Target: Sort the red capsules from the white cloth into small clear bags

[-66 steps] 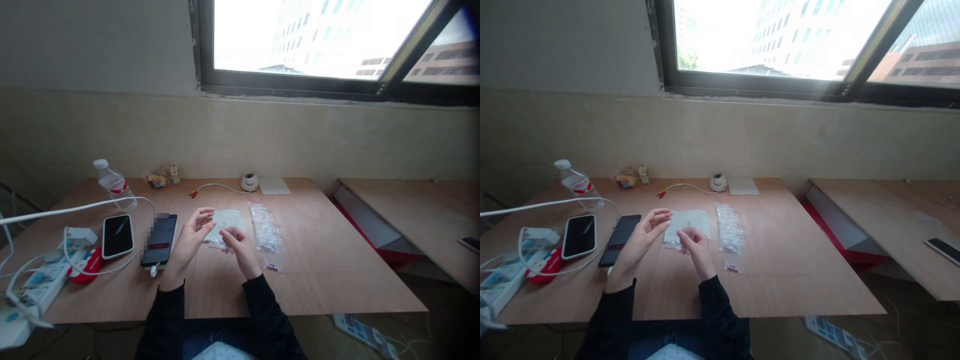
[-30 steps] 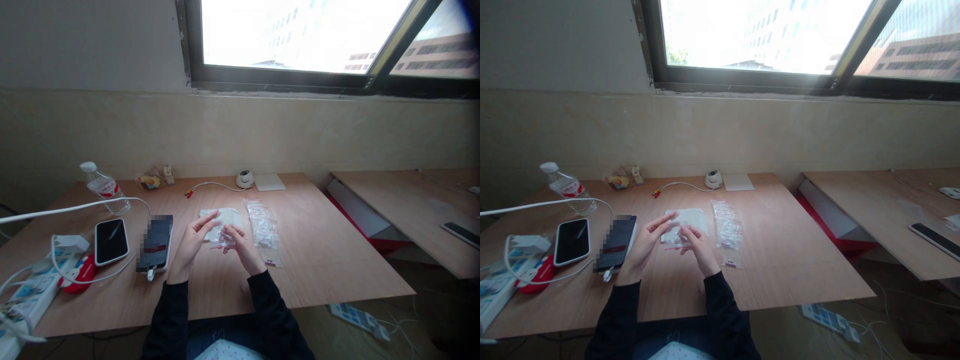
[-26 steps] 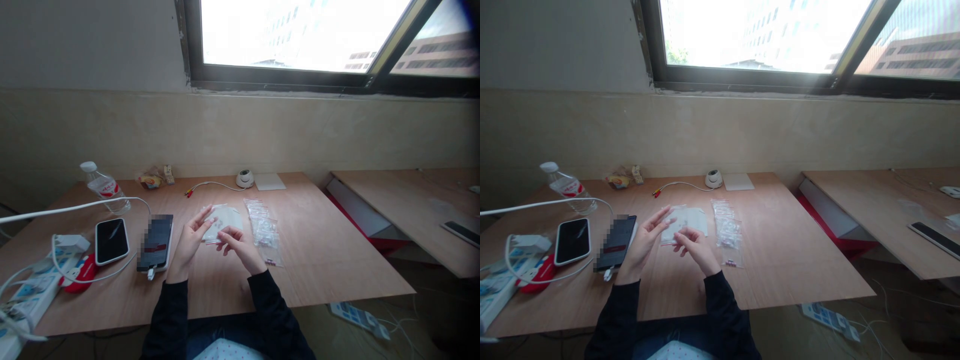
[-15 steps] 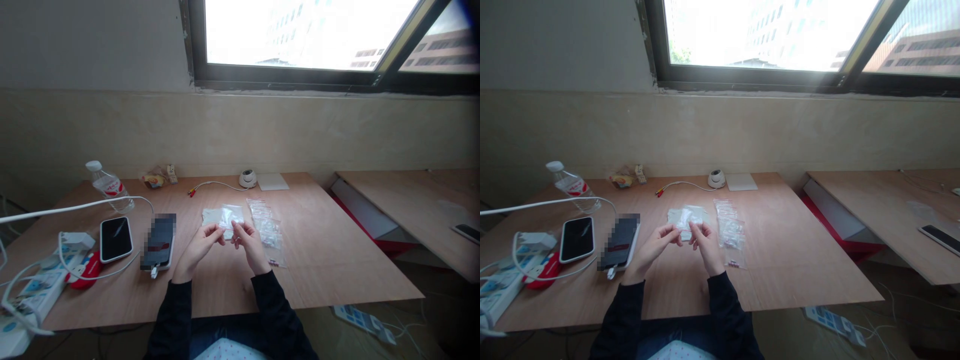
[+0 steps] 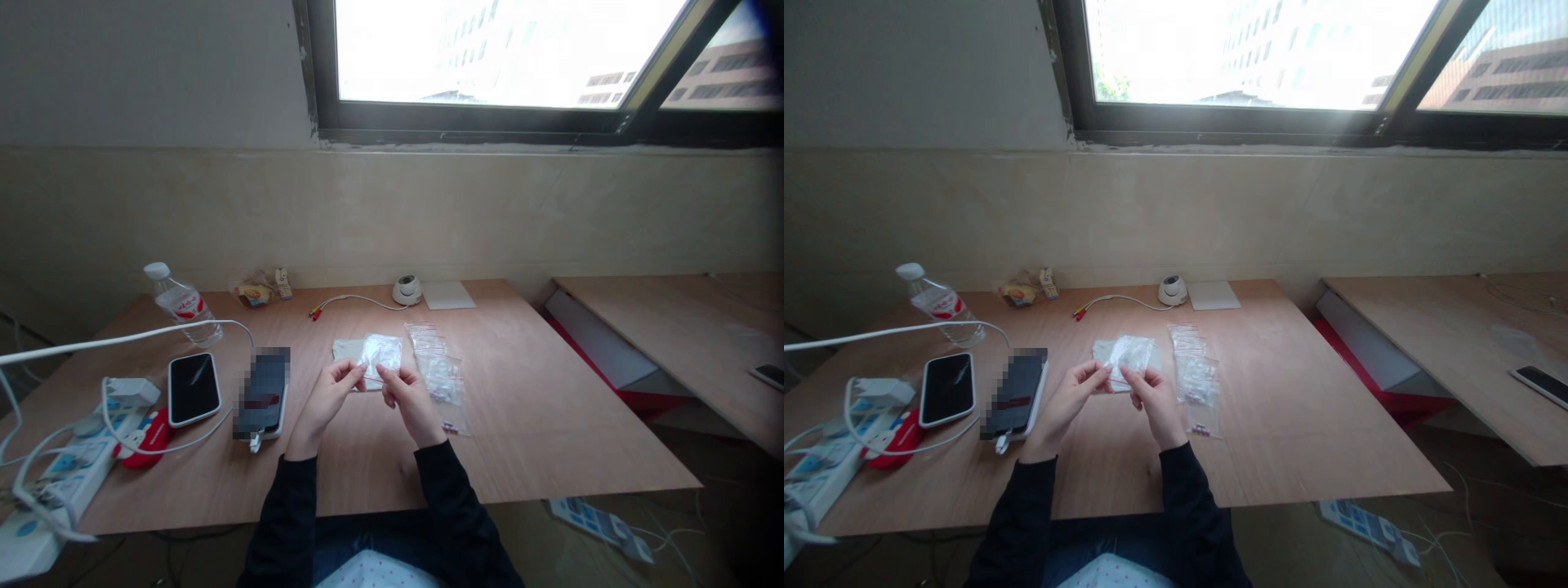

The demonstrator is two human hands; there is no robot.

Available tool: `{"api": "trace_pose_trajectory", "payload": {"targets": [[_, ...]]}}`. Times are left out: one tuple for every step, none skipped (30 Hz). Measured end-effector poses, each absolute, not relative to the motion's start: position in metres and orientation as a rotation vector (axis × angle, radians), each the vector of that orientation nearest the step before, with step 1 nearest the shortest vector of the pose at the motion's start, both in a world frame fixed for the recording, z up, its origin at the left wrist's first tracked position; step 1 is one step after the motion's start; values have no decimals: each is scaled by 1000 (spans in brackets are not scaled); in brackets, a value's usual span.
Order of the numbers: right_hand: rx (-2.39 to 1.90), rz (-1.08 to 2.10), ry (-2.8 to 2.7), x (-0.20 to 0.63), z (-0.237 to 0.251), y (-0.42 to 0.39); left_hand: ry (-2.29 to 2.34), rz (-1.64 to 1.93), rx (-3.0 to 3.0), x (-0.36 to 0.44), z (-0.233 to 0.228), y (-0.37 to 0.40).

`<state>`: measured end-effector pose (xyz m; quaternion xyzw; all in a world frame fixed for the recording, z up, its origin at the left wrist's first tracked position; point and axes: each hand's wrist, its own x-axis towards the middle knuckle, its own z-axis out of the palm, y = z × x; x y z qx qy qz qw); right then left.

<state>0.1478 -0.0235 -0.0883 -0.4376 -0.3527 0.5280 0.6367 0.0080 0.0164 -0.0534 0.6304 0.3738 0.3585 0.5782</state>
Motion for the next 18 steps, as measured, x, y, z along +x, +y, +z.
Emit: {"api": "trace_pose_trajectory", "payload": {"targets": [[-990, 1206, -795, 148, -89, -23, 879, 852, 1483, 9, -54, 16], [-977, 1206, -790, 148, -90, -22, 886, 866, 1490, 9, -54, 16], [-962, 1206, -789, 148, -91, -22, 894, 880, 1495, 10, -54, 16], [-948, 1204, -790, 148, -91, -22, 900, 891, 1500, 11, -54, 15], [-935, 1205, -795, 148, -92, -22, 904, 901, 1504, 12, -53, 14], [-925, 1206, -801, 148, -92, -22, 905, 910, 1507, 12, -53, 14], [-917, 1209, -805, 148, -92, -22, 906, 918, 1507, 13, -52, 13], [-910, 1214, -808, 148, -91, -22, 910, 928, 1502, 13, -51, 13], [-902, 1224, -809, 149, -91, -23, 919, 941, 1492, 12, -51, 13], [-894, 1238, -808, 149, -90, -23, 932, 961, 1475, 12, -51, 13], [-888, 1251, -808, 150, -90, -23, 945, 985, 1455, 11, -51, 14], [-885, 1257, -807, 150, -89, -23, 955, 1011, 1435, 10, -52, 14], [-888, 1257, -808, 151, -88, -24, 962, 1033, 1417, 9, -52, 15], [-898, 1249, -808, 152, -88, -23, 965, 1046, 1404, 9, -53, 16], [-912, 1235, -806, 152, -87, -23, 965, 1047, 1398, 8, -53, 16], [-928, 1219, -805, 152, -87, -23, 962, 1039, 1396, 8, -53, 16], [-944, 1207, -805, 152, -87, -23, 955, 1025, 1396, 9, -53, 16], [-961, 1198, -807, 152, -87, -23, 942, 1007, 1396, 9, -53, 15]]}}
